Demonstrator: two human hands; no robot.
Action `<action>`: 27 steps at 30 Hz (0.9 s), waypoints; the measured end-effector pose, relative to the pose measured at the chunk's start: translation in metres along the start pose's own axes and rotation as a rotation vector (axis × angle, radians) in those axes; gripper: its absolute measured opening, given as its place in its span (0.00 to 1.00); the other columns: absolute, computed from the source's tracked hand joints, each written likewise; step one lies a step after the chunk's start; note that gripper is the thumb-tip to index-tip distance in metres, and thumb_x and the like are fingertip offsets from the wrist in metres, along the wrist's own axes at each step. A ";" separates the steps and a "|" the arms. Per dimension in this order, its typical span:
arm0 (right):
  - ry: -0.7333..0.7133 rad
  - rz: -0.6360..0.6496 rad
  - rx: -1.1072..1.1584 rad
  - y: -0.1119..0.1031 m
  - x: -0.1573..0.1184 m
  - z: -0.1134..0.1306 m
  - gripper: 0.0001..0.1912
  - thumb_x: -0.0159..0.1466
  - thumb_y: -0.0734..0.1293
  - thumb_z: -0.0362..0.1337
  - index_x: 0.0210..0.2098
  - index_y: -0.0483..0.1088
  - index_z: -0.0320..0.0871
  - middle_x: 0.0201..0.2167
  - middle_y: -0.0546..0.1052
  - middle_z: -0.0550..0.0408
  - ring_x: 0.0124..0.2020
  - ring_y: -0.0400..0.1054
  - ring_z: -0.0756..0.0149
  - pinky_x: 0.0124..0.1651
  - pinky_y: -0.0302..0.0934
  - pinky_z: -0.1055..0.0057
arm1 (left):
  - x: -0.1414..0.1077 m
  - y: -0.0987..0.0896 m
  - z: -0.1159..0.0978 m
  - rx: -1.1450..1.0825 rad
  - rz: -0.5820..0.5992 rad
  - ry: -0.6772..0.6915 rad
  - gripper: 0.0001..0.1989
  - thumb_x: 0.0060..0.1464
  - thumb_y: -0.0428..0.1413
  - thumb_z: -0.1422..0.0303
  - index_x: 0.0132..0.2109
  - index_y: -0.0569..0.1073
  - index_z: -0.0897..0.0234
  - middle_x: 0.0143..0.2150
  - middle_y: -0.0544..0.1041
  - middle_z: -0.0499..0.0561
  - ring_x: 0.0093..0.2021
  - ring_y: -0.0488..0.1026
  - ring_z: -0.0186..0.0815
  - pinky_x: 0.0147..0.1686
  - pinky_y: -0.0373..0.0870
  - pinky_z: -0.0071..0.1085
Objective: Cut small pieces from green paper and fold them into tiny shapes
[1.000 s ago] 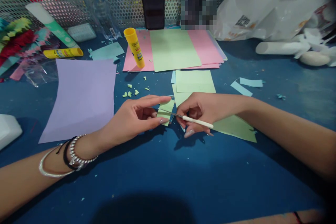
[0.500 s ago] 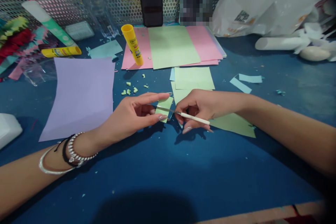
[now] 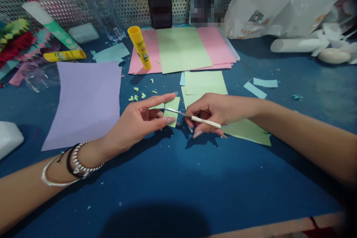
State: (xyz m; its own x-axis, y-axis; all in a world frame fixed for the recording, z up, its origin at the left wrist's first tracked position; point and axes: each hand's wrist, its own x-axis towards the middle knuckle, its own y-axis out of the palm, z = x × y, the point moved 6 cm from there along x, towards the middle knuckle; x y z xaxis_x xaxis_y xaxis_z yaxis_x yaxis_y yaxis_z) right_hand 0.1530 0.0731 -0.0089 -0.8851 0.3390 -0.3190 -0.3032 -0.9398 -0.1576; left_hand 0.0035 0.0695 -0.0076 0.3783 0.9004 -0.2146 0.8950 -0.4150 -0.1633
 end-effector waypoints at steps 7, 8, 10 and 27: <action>-0.108 -0.147 0.300 -0.014 -0.003 -0.005 0.09 0.58 0.67 0.38 0.33 0.64 0.39 0.15 0.66 0.66 0.13 0.62 0.81 0.15 0.54 0.85 | 0.004 -0.008 0.007 -0.232 -0.156 0.013 0.13 0.52 0.57 0.65 0.46 0.74 0.58 0.38 0.75 0.49 0.32 0.70 0.27 0.31 0.70 0.19; -0.114 -0.163 0.318 -0.016 -0.003 -0.006 0.09 0.58 0.67 0.38 0.33 0.64 0.39 0.16 0.67 0.65 0.13 0.62 0.81 0.14 0.52 0.85 | 0.004 -0.008 0.007 -0.215 -0.157 0.020 0.14 0.50 0.58 0.65 0.46 0.74 0.58 0.37 0.75 0.49 0.32 0.70 0.27 0.31 0.70 0.20; -0.104 -0.187 0.320 -0.018 -0.002 -0.008 0.10 0.58 0.67 0.38 0.34 0.64 0.39 0.16 0.67 0.64 0.14 0.63 0.81 0.14 0.50 0.85 | 0.004 -0.008 0.007 -0.182 -0.157 0.033 0.17 0.48 0.60 0.66 0.48 0.72 0.58 0.33 0.74 0.48 0.32 0.71 0.28 0.31 0.70 0.20; -0.234 -0.226 0.237 0.000 0.000 0.006 0.24 0.56 0.68 0.34 0.52 0.63 0.45 0.27 0.67 0.60 0.24 0.67 0.75 0.24 0.68 0.77 | -0.001 -0.007 0.005 -0.003 -0.131 0.073 0.16 0.41 0.64 0.67 0.38 0.69 0.62 0.23 0.68 0.42 0.24 0.66 0.26 0.24 0.64 0.21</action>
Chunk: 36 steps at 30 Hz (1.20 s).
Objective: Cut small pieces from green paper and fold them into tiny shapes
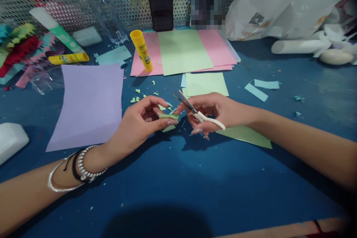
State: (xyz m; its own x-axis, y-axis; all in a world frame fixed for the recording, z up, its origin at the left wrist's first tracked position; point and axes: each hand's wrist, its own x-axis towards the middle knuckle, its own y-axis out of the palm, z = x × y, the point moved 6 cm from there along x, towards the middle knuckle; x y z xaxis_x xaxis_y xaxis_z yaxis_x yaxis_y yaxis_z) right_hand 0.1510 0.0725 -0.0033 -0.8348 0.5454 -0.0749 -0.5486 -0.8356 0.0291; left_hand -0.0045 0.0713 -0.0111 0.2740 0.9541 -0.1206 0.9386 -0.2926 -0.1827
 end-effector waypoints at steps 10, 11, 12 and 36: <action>0.036 -0.010 -0.018 -0.002 0.000 -0.003 0.28 0.56 0.68 0.36 0.55 0.60 0.46 0.29 0.70 0.57 0.27 0.67 0.74 0.26 0.68 0.77 | 0.001 -0.001 -0.003 -0.115 -0.022 0.010 0.08 0.49 0.59 0.63 0.33 0.69 0.62 0.23 0.68 0.44 0.22 0.66 0.26 0.21 0.63 0.21; 0.032 -0.008 -0.027 -0.002 0.000 -0.003 0.28 0.56 0.68 0.36 0.55 0.60 0.46 0.29 0.70 0.57 0.27 0.67 0.74 0.26 0.68 0.77 | 0.001 -0.001 -0.003 -0.133 -0.027 0.004 0.08 0.50 0.58 0.63 0.32 0.69 0.62 0.24 0.68 0.44 0.23 0.65 0.26 0.21 0.63 0.21; 0.031 -0.005 -0.039 -0.001 0.000 -0.003 0.28 0.56 0.68 0.36 0.56 0.59 0.45 0.29 0.70 0.56 0.28 0.67 0.74 0.26 0.68 0.77 | 0.001 -0.001 -0.003 -0.144 -0.029 -0.006 0.09 0.50 0.58 0.62 0.31 0.69 0.62 0.24 0.68 0.44 0.23 0.65 0.26 0.22 0.63 0.21; 0.055 0.141 -0.150 0.006 0.001 0.003 0.23 0.56 0.67 0.32 0.51 0.62 0.41 0.48 0.71 0.49 0.34 0.71 0.72 0.38 0.67 0.75 | -0.005 0.000 -0.008 0.186 -0.045 0.103 0.07 0.52 0.56 0.63 0.33 0.68 0.62 0.23 0.66 0.43 0.18 0.60 0.24 0.16 0.57 0.20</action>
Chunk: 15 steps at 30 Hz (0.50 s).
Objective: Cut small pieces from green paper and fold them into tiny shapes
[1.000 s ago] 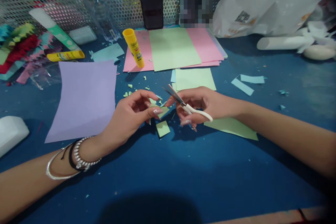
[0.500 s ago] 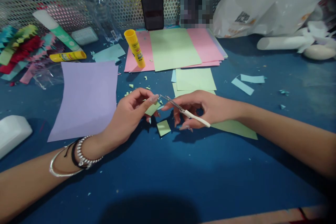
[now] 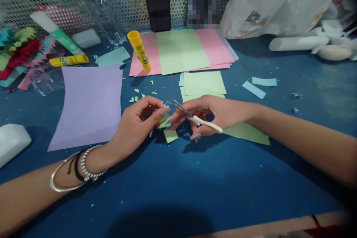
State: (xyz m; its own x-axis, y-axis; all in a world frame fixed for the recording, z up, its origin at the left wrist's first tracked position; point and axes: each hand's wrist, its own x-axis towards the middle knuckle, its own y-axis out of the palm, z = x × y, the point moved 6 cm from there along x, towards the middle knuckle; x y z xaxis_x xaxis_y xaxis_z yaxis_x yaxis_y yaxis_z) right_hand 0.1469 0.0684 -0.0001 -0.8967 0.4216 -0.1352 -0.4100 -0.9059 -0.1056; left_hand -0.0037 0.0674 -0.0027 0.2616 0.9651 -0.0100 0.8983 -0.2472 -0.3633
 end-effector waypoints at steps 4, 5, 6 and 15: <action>-0.023 0.025 -0.108 0.000 -0.001 0.002 0.23 0.58 0.66 0.34 0.53 0.63 0.42 0.43 0.74 0.51 0.35 0.71 0.71 0.34 0.65 0.79 | 0.001 0.000 -0.001 -0.015 -0.013 0.028 0.07 0.52 0.56 0.64 0.35 0.67 0.62 0.23 0.65 0.42 0.18 0.60 0.23 0.15 0.58 0.18; -0.035 0.031 -0.120 0.000 -0.002 0.003 0.23 0.58 0.65 0.34 0.53 0.62 0.43 0.44 0.73 0.51 0.36 0.71 0.70 0.34 0.65 0.79 | 0.002 0.000 -0.001 -0.020 -0.021 0.031 0.08 0.52 0.56 0.64 0.36 0.67 0.61 0.24 0.65 0.43 0.18 0.61 0.23 0.15 0.59 0.18; -0.049 0.034 -0.127 0.001 -0.002 0.004 0.24 0.59 0.65 0.34 0.54 0.61 0.44 0.46 0.72 0.51 0.37 0.70 0.70 0.34 0.65 0.78 | 0.002 0.000 -0.001 -0.030 -0.029 0.029 0.08 0.52 0.56 0.64 0.38 0.66 0.61 0.26 0.66 0.43 0.18 0.62 0.23 0.15 0.60 0.18; -0.077 0.056 -0.082 0.002 -0.002 0.002 0.27 0.60 0.64 0.33 0.58 0.55 0.47 0.57 0.62 0.51 0.40 0.68 0.71 0.41 0.64 0.75 | 0.004 0.000 0.004 -0.170 -0.046 0.010 0.13 0.54 0.54 0.64 0.46 0.62 0.56 0.34 0.68 0.46 0.21 0.67 0.25 0.15 0.66 0.19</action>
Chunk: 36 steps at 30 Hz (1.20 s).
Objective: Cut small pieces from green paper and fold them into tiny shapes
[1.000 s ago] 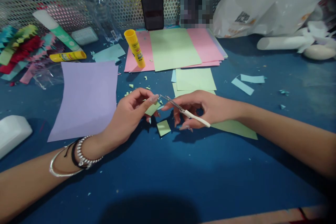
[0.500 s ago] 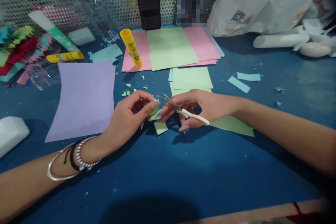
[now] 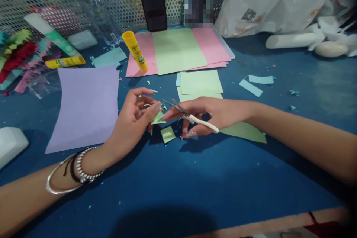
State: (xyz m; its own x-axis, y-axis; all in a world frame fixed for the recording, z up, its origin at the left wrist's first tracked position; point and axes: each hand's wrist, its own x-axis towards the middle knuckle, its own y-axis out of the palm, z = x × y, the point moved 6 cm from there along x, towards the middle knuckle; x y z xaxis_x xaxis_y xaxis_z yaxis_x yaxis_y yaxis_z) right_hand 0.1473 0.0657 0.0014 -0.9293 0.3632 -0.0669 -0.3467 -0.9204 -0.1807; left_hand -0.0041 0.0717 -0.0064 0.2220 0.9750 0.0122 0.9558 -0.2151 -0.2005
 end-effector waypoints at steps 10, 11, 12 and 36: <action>-0.002 -0.133 0.083 -0.007 0.001 -0.002 0.29 0.60 0.64 0.33 0.59 0.53 0.49 0.59 0.57 0.51 0.45 0.67 0.69 0.45 0.63 0.72 | -0.003 0.002 0.003 -0.194 0.036 -0.043 0.12 0.58 0.49 0.64 0.49 0.57 0.52 0.36 0.70 0.48 0.29 0.74 0.34 0.14 0.68 0.22; -0.015 -0.140 0.100 -0.007 0.001 -0.001 0.29 0.60 0.64 0.33 0.59 0.53 0.49 0.59 0.58 0.51 0.45 0.66 0.69 0.45 0.63 0.72 | -0.003 0.004 0.003 -0.175 0.053 -0.050 0.13 0.57 0.50 0.64 0.49 0.57 0.52 0.34 0.70 0.47 0.29 0.74 0.35 0.13 0.68 0.21; -0.034 -0.144 0.121 -0.007 0.001 0.000 0.28 0.60 0.64 0.32 0.58 0.54 0.48 0.58 0.59 0.51 0.45 0.66 0.69 0.45 0.63 0.72 | -0.003 0.004 0.002 -0.153 0.064 -0.055 0.13 0.57 0.51 0.64 0.48 0.58 0.53 0.32 0.70 0.46 0.27 0.75 0.35 0.12 0.67 0.21; -0.012 -0.088 0.065 -0.005 0.001 0.000 0.29 0.61 0.64 0.35 0.59 0.51 0.48 0.58 0.59 0.49 0.44 0.66 0.69 0.43 0.62 0.72 | 0.000 0.001 0.004 -0.091 0.035 -0.047 0.09 0.55 0.54 0.67 0.36 0.58 0.57 0.18 0.67 0.41 0.20 0.74 0.33 0.13 0.63 0.21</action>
State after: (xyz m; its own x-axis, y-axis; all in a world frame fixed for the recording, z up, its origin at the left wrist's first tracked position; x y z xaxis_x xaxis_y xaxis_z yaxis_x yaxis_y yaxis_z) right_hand 0.1486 0.0707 0.0023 -0.8962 0.4416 -0.0415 -0.4342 -0.8926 -0.1216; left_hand -0.0037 0.0718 -0.0109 0.2484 0.9678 -0.0399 0.9616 -0.2513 -0.1104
